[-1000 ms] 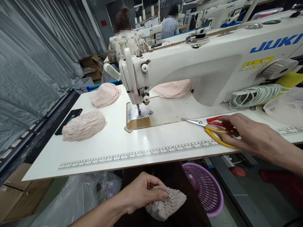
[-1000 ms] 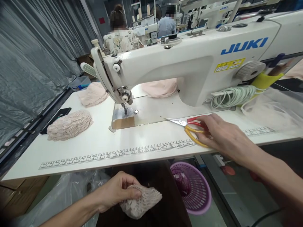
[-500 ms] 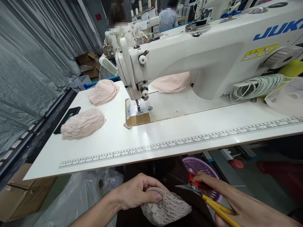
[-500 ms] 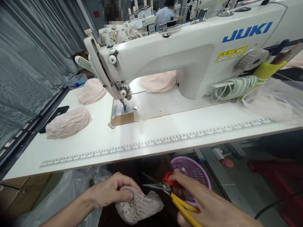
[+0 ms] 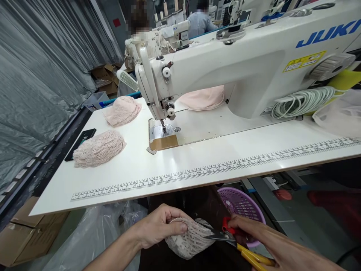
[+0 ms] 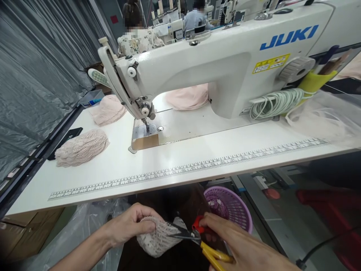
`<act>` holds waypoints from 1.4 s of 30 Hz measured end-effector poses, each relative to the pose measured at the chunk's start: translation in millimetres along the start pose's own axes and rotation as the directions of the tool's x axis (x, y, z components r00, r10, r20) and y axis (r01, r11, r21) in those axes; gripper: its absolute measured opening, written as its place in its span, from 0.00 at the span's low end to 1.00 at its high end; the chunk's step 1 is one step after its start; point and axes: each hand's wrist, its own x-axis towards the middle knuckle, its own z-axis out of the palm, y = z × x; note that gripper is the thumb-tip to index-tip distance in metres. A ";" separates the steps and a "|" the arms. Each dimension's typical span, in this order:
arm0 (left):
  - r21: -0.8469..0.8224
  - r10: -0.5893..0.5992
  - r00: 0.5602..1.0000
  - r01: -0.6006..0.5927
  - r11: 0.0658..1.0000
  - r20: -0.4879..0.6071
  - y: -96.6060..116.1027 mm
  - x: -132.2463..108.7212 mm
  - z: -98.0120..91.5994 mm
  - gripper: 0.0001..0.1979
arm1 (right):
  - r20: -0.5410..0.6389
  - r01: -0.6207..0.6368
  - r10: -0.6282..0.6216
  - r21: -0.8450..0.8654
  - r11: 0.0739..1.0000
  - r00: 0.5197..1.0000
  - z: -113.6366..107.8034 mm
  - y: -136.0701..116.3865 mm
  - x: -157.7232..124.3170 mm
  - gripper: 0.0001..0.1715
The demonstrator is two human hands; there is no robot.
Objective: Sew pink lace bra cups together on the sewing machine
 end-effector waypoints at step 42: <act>-0.138 -0.068 0.985 0.046 0.989 -0.158 -7.8 -3.0 8.6 0.19 | -0.192 0.167 -0.110 0.312 0.935 0.975 43.5 -38.2 55.9 0.13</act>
